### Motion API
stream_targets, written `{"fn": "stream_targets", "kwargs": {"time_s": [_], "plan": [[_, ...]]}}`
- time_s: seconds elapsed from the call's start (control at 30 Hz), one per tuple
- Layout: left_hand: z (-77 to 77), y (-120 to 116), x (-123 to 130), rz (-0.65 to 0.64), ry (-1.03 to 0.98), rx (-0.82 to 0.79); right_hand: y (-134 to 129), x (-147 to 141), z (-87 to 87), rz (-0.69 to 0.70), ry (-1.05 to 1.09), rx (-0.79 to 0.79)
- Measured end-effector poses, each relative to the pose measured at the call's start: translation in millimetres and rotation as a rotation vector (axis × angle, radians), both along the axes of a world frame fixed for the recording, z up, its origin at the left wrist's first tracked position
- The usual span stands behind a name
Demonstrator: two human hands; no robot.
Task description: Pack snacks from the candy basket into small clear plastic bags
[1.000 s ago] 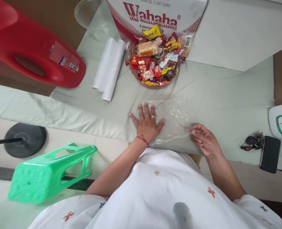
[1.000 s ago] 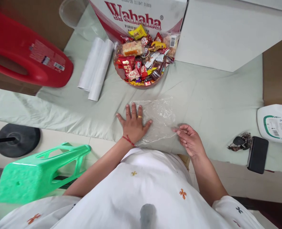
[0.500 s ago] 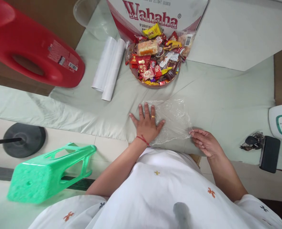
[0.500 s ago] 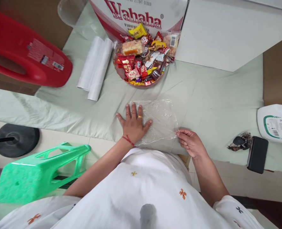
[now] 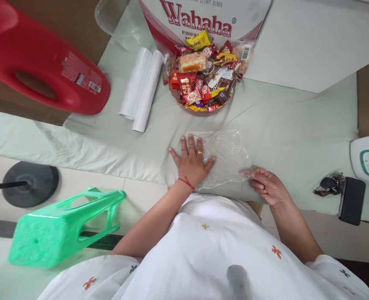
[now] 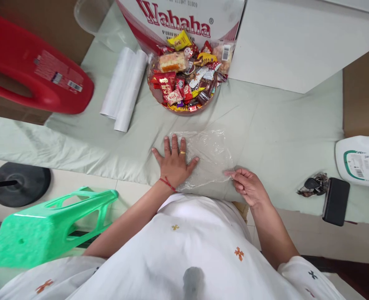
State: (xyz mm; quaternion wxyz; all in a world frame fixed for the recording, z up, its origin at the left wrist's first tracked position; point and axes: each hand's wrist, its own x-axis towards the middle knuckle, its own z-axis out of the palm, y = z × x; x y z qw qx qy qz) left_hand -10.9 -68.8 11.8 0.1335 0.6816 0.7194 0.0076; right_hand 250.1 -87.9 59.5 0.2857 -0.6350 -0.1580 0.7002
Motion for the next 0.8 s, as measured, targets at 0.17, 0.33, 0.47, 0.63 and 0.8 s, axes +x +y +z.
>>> {"fn": "stream_targets", "kwargs": {"time_s": [0.17,0.33,0.47,0.63,0.8], "plan": [[1.5,0,0,-0.004,-0.003,-0.001,-2,0,-5.8,-0.009,-0.042,0.048],[1.1,0,0,-0.006,0.000,-0.012,-4,5,-6.0,0.037,-0.074,0.059],[1.1,0,0,-0.005,-0.008,-0.005,-6,9,-6.7,0.050,-0.108,0.055],[1.3,0,0,-0.011,0.001,0.004,-7,11,-8.8,0.049,-0.165,0.068],[0.7,0,0,-0.008,0.003,-0.008,-5,8,-3.2,0.084,-0.182,0.092]]}}
